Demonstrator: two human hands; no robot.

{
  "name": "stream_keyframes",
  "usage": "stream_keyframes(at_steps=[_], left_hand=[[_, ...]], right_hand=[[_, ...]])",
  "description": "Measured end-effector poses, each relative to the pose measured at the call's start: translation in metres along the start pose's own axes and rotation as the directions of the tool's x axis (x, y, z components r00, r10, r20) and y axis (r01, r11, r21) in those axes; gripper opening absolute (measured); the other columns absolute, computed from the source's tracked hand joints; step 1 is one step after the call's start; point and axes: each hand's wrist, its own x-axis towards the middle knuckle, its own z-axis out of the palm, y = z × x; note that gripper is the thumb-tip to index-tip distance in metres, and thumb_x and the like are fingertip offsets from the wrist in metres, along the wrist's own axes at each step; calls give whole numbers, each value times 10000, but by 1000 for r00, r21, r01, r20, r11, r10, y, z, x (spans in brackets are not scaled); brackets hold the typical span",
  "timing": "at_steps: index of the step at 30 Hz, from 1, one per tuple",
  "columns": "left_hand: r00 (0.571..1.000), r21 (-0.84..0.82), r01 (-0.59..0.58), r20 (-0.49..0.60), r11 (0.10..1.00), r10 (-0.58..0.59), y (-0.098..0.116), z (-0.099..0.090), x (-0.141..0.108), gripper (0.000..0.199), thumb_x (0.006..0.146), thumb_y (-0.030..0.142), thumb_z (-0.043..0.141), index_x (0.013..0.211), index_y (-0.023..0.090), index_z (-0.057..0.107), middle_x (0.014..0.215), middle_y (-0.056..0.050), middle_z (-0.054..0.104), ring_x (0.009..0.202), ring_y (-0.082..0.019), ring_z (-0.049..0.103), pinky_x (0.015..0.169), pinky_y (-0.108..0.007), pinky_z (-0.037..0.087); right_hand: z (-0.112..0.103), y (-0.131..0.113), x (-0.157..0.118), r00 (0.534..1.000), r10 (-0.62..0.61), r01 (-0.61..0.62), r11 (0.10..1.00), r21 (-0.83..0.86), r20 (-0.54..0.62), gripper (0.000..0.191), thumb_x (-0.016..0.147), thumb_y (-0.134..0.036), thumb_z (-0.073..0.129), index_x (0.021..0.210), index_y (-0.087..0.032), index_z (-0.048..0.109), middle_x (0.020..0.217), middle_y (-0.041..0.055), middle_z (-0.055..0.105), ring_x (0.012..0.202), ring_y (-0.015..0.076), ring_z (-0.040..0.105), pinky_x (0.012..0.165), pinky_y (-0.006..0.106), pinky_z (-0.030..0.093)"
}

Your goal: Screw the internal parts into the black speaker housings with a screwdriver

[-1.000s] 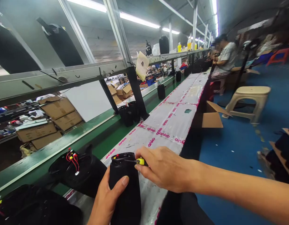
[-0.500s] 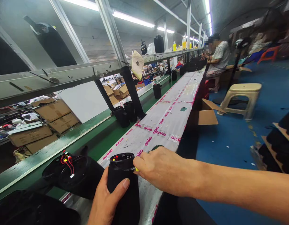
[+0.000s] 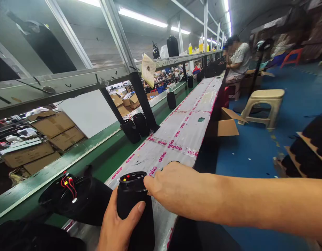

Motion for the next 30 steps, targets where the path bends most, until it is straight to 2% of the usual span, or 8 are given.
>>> stream_keyframes(at_steps=[6,14,17,19,22,24,27,30], left_hand=[[998,-26,-19,64,999,20,-1,-2,2,795,684,561,779,1348,182,563,1309,-136,681,1255,-386,588,1091,-539,398],[999,40,-12,33,999,11,0,0,2,787,683,574,772,1342,196,566,1275,-122,697,1229,-382,609,1058,-509,429],[999,45,-18,36,999,17,0,-2,4,808,684,611,764,1343,185,568,1289,-131,689,1246,-397,595,1073,-535,413],[999,21,-9,33,1000,9,-1,-5,6,831,679,626,769,1341,165,571,1286,-142,690,1246,-400,594,1087,-537,400],[999,-51,35,33,998,-33,-2,-10,8,847,670,651,776,1318,142,581,1254,-148,708,1224,-395,611,1084,-523,406],[998,-93,54,34,994,-51,-2,-13,8,826,690,651,769,1315,145,576,1254,-141,713,1226,-386,612,1074,-508,419],[997,-132,63,60,989,-55,-3,-14,8,803,717,632,767,1333,160,561,1273,-125,706,1242,-371,610,1089,-476,418],[989,-194,123,111,973,-103,-2,-12,6,778,750,634,736,1356,184,549,1297,-114,701,1260,-357,612,1109,-468,416]], right_hand=[[1,0,3,1000,24,-24,999,34,0,151,810,-72,638,914,-180,624,750,22,633,519,166,510,414,357,137],[0,0,6,998,40,-37,998,60,-47,166,764,-64,663,859,-180,593,707,18,631,512,172,543,401,351,170],[2,2,8,998,58,-55,995,88,-29,115,831,-98,655,884,-177,591,713,14,649,510,176,564,410,347,191],[7,5,9,996,77,-71,985,156,-35,39,942,-194,621,941,-164,595,737,17,676,526,178,596,434,336,229],[15,7,10,975,162,-98,928,360,-153,215,1058,-339,494,1075,-144,582,844,38,725,647,190,671,525,321,348],[18,7,8,945,259,-142,875,462,-201,250,1083,-350,438,1134,-141,565,919,57,739,730,197,696,591,319,393],[17,5,5,931,333,-233,856,461,-147,248,1078,-363,435,1096,-155,569,878,60,736,707,213,689,589,327,371],[11,0,2,955,295,-252,873,418,-41,222,1070,-353,434,1044,-171,560,820,47,720,671,223,677,580,335,343]])
